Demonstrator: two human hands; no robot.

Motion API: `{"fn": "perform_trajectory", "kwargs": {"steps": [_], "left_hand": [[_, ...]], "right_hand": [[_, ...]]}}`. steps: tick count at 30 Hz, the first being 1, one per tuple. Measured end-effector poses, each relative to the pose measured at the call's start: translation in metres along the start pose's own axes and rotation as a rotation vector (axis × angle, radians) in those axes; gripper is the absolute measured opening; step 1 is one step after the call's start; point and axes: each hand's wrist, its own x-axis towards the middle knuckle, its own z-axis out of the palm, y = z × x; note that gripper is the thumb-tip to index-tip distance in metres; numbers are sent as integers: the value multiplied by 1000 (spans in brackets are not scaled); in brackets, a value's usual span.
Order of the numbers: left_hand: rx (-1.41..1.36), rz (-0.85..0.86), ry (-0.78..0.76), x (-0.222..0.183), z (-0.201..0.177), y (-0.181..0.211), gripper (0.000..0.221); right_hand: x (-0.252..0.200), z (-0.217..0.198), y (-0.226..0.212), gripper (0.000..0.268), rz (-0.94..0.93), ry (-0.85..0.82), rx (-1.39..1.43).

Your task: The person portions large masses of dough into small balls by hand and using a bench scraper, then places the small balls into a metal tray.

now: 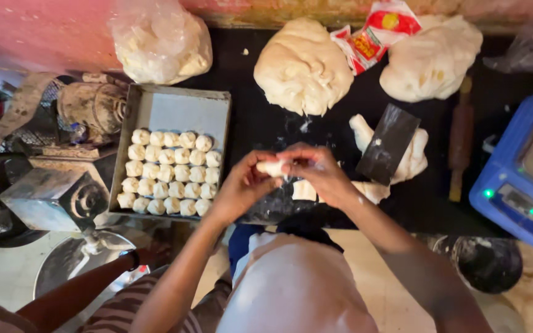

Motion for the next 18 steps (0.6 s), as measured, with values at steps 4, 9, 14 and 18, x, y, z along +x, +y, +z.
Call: {"fn": "perform_trajectory", "kwargs": {"steps": [4,9,14,18], "left_hand": [[191,102,160,-8,-6,-26,24],[-520,-80,371,-6,-16,-28,60],[-703,-294,220,-18,-35,-14,51],[-643,-189,159,-23,-60,-15,50]], "right_hand": [[-2,5,-9,22,-265,8,-635],[-3,35,-9,36,-904,-160,-1131],[5,41,25,36,-799,-93,-1032],[9,63,41,32,-756,97,-1046]]}}
